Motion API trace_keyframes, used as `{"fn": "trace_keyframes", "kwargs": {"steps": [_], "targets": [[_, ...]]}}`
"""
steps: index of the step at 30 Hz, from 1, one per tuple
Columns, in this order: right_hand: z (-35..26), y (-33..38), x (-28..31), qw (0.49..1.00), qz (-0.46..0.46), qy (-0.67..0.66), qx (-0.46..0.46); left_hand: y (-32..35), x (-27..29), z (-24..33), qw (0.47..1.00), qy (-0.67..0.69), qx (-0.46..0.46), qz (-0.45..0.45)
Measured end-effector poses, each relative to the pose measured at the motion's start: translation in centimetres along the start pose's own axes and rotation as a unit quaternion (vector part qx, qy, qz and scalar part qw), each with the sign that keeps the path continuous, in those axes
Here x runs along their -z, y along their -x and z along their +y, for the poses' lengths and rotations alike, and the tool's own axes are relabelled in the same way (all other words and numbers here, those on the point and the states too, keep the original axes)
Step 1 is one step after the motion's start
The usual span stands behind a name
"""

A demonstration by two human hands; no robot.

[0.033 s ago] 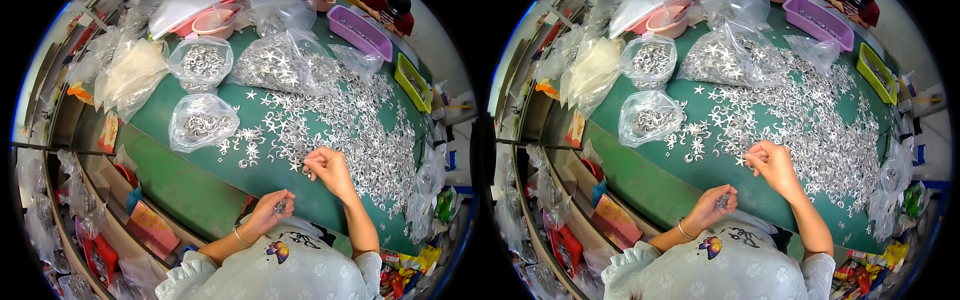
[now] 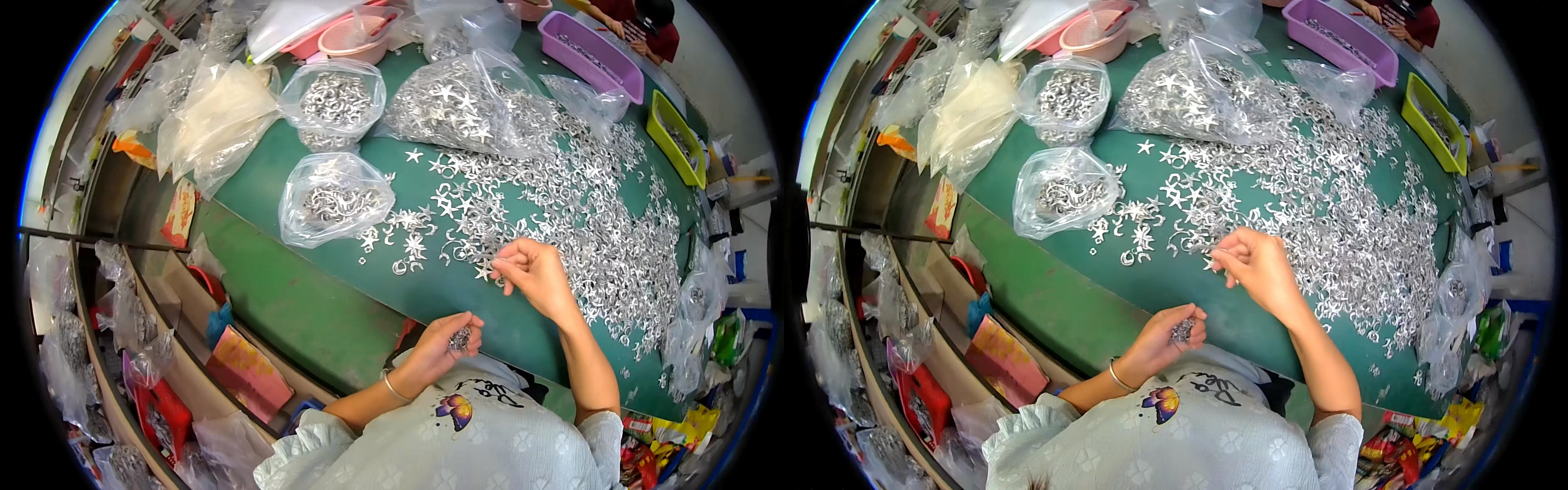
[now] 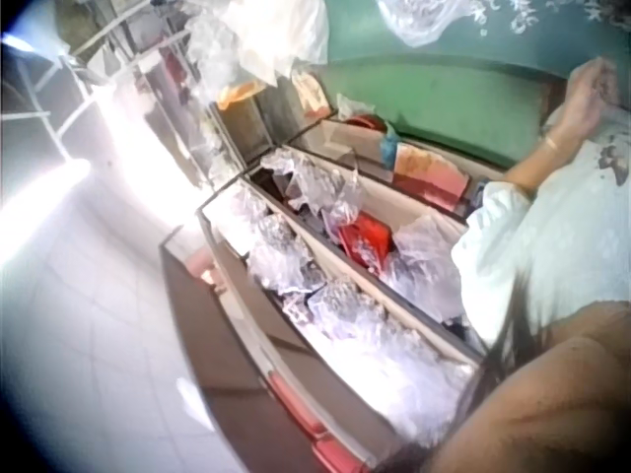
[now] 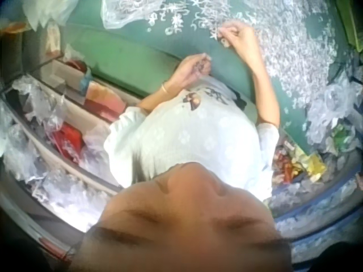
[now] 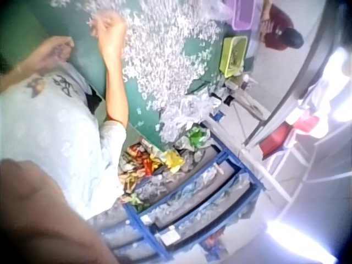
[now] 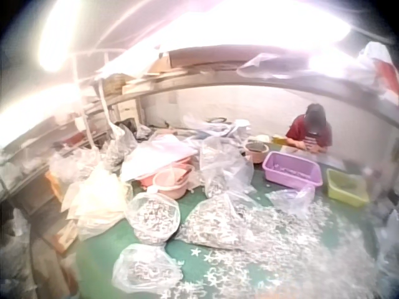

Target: The person sorts silver star and moon-shaped decorative pieces on a green workbench by hand, picking up individual items and placing them into plastic bags and bins.

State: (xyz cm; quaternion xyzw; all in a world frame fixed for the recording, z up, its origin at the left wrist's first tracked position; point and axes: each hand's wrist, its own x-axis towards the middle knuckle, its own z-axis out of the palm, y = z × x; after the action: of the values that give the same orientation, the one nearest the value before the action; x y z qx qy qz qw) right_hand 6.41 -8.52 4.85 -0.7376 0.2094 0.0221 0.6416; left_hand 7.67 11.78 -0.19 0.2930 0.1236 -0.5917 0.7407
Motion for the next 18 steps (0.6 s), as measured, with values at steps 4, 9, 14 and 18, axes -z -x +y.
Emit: {"fn": "trace_keyframes", "kwargs": {"steps": [4,9,14,18], "targets": [[-5.2,-5.2,-4.9,0.992,-0.033,-0.049,0.107,0.4,0.3,-0.6,1.000,0.006,-0.003,-0.007],[-6.5,-8.6,-7.8,0.988,-0.037,-0.039,0.143,1.2,-0.4,0.4,1.000,0.008,-0.024,-0.005],[-0.8,-5.0,-0.9,0.997,0.015,-0.065,0.051,1.2,0.6,0.2,1.000,0.020,-0.023,-0.004],[1.6,-1.4,2.2,0.998,0.064,-0.024,-0.012,0.6,0.8,-0.5,1.000,0.013,0.004,-0.027]]}}
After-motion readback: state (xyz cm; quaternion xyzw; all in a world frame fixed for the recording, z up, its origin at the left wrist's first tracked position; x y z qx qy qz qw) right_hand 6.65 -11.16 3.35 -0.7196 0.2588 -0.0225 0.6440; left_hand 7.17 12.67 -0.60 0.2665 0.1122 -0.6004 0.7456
